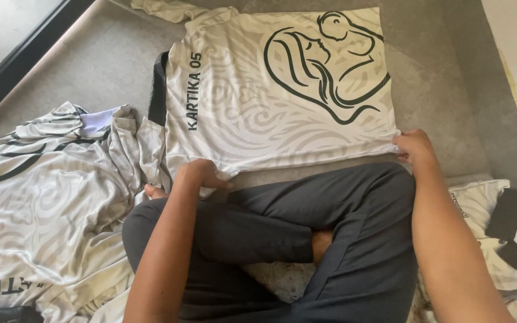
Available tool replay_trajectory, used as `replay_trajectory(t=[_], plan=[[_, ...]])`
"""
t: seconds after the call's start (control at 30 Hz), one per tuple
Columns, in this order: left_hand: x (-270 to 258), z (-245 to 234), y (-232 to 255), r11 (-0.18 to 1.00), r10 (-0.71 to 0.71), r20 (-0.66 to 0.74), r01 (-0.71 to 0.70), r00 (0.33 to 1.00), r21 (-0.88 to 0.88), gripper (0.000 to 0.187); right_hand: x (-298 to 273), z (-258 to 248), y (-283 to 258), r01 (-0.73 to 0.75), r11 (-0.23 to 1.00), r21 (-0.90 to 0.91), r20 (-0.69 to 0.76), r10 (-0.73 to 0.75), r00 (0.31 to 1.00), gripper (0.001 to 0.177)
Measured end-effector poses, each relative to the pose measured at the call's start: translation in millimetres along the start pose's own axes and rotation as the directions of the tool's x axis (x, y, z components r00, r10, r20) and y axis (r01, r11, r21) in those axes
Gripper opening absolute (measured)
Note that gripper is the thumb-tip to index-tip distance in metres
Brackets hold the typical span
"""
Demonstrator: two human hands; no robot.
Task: Folding a long-sleeved jersey into a neat rectangle on the floor.
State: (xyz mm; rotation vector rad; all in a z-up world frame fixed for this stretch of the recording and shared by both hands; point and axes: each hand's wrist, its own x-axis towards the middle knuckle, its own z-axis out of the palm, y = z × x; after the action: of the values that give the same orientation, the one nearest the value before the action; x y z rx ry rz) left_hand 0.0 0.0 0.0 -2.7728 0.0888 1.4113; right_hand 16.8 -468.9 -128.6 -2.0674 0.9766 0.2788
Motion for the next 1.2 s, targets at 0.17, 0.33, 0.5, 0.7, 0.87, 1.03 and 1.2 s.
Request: replay_trajectory(t=[0.17, 0.33, 0.5, 0.7, 0.87, 1.03, 1.2], plan=[[3, -1, 10, 0.995, -0.035, 0.005, 0.035, 0.999, -0.097, 0.071, -37, -10, -26, -0.001, 0.999, -0.051, -0.047, -0.001, 0.999, 0.038], [45, 24, -9, 0.998, -0.041, -0.105, 0.045, 0.994, 0.034, 0.060, 39, -1, 17, -0.010, 0.945, -0.326, -0.019, 0.004, 1.000, 0.067], [44, 15, -3, 0.990, 0.140, -0.550, -0.103, 0.823, 0.098, 0.049, -11, -4, -33, 0.278, 0.867, -0.413, -0.138, -0.361, 0.922, 0.045], [63, -31, -1, 0.994, 0.098, -0.571, -0.101, 0.815, 0.027, 0.054, -84, -2, -134, 0.565, 0.616, -0.548, 0.285, -0.498, 0.819, 0.054], [84, -52, 6, 0.991, 0.002, -0.657, -0.088, 0.754, -0.098, 0.056, -36, 40, -134, 0.746, 0.244, -0.619, 0.465, -0.653, 0.599, 0.055], [107, -58, 12, 0.983, -0.055, -0.689, -0.083, 0.722, -0.166, 0.054, -16, 55, -124, 0.825, 0.178, -0.537, 0.525, -0.694, 0.492, 0.057], [105, -51, 10, 0.974, -0.127, -0.714, -0.050, 0.688, -0.221, 0.055, -13, 51, -118, 0.777, 0.322, -0.541, 0.351, -0.753, 0.557, 0.053]])
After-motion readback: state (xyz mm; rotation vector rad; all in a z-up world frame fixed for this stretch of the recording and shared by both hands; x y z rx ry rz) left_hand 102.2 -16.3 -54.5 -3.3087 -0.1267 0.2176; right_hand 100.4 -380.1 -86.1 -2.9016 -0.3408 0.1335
